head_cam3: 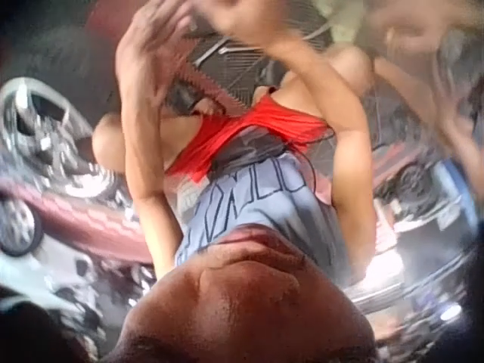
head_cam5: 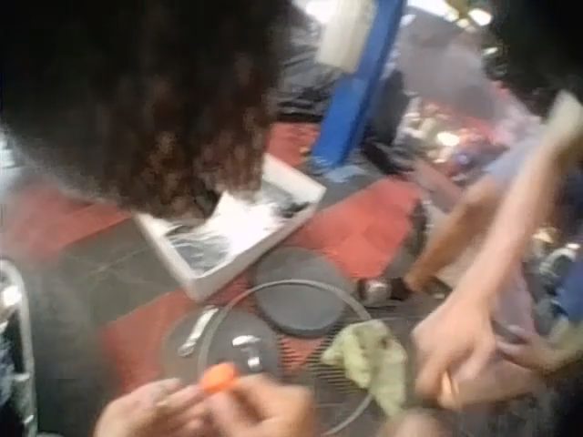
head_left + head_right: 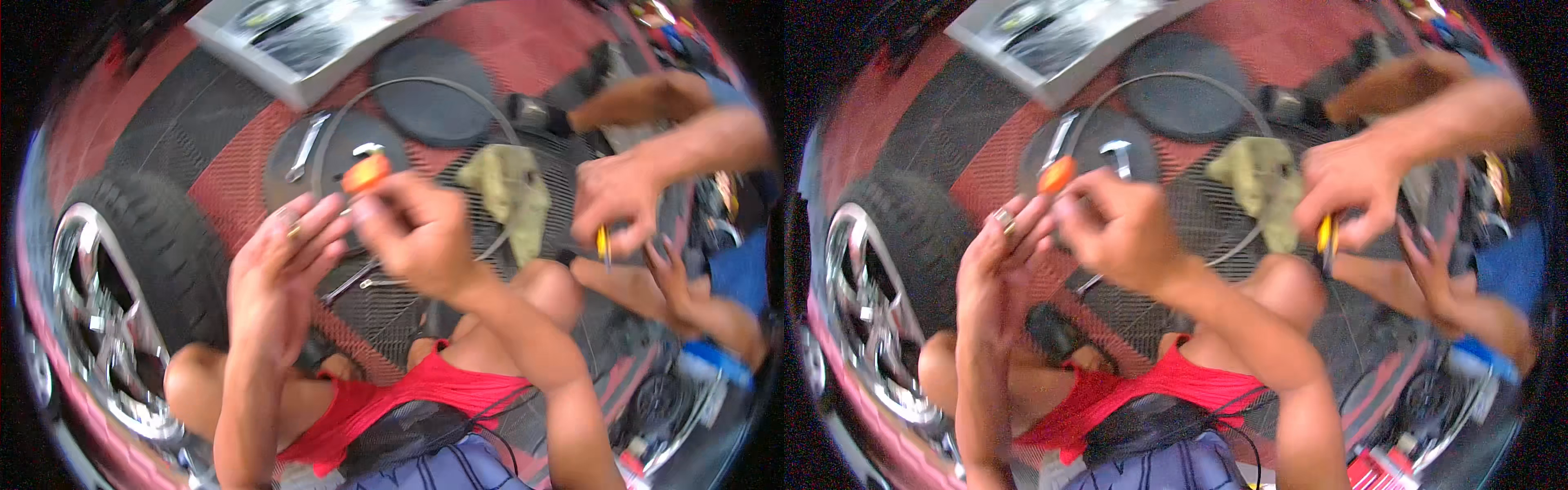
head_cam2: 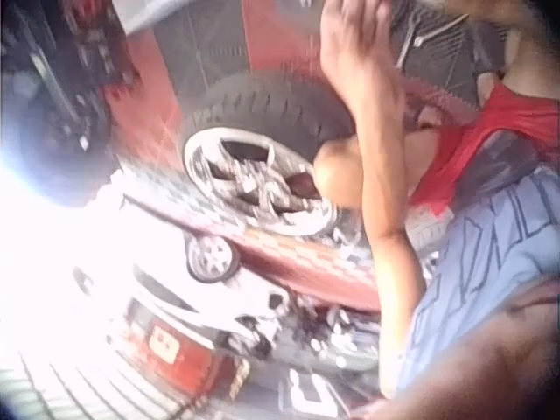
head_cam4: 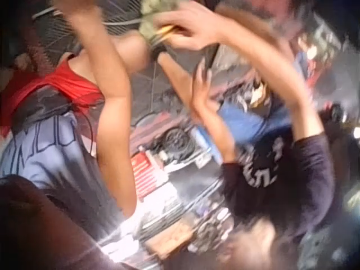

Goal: Repairing or assembling a metal brake line or cable assembly using small tools.

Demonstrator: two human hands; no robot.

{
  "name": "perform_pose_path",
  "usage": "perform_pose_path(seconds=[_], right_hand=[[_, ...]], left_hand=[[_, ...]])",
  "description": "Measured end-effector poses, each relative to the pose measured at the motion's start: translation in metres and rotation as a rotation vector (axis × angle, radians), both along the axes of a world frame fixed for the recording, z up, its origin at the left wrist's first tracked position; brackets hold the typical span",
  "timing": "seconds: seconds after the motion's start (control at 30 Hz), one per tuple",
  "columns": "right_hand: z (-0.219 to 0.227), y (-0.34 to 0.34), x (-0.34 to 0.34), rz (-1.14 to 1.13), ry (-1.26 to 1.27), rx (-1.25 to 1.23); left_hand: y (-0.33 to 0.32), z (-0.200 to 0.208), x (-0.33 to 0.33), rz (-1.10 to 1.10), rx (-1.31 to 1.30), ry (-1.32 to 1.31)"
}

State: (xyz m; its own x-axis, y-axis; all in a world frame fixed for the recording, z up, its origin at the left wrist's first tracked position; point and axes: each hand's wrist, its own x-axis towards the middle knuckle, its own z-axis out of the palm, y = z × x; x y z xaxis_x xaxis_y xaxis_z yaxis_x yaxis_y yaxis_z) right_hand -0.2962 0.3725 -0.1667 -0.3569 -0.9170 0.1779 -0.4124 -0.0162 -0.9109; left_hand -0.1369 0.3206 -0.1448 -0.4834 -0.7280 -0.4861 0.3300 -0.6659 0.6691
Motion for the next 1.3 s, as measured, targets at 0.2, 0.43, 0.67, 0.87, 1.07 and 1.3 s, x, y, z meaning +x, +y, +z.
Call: perform_pose_path(seconds=[0.2, 0.43, 0.67, 0.87, 1.07, 1.3], right_hand=[[-0.003, 0.005, 0.021, 0.316, 0.011, -0.191], [0.005, 0.005, 0.007, 0.250, 0.128, -0.241], [-0.001, 0.002, 0.018, 0.294, 0.366, -0.317], [0.000, 0.008, 0.016, 0.257, 0.490, -0.311], [0.003, 0.017, 0.012, 0.148, 0.459, -0.303], [0.002, 0.007, 0.019, 0.122, -0.042, -0.214]], left_hand=[[0.009, -0.003, 0.007, 0.007, 0.014, -0.036], [0.009, -0.003, -0.013, 0.005, 0.112, 0.055], [0.016, -0.009, 0.008, 0.023, 0.005, -0.045], [0.014, -0.004, 0.000, -0.037, 0.050, -0.027], [0.020, -0.013, 0.001, -0.050, -0.001, 0.031], [0.013, -0.014, 0.014, -0.132, -0.024, -0.013]])
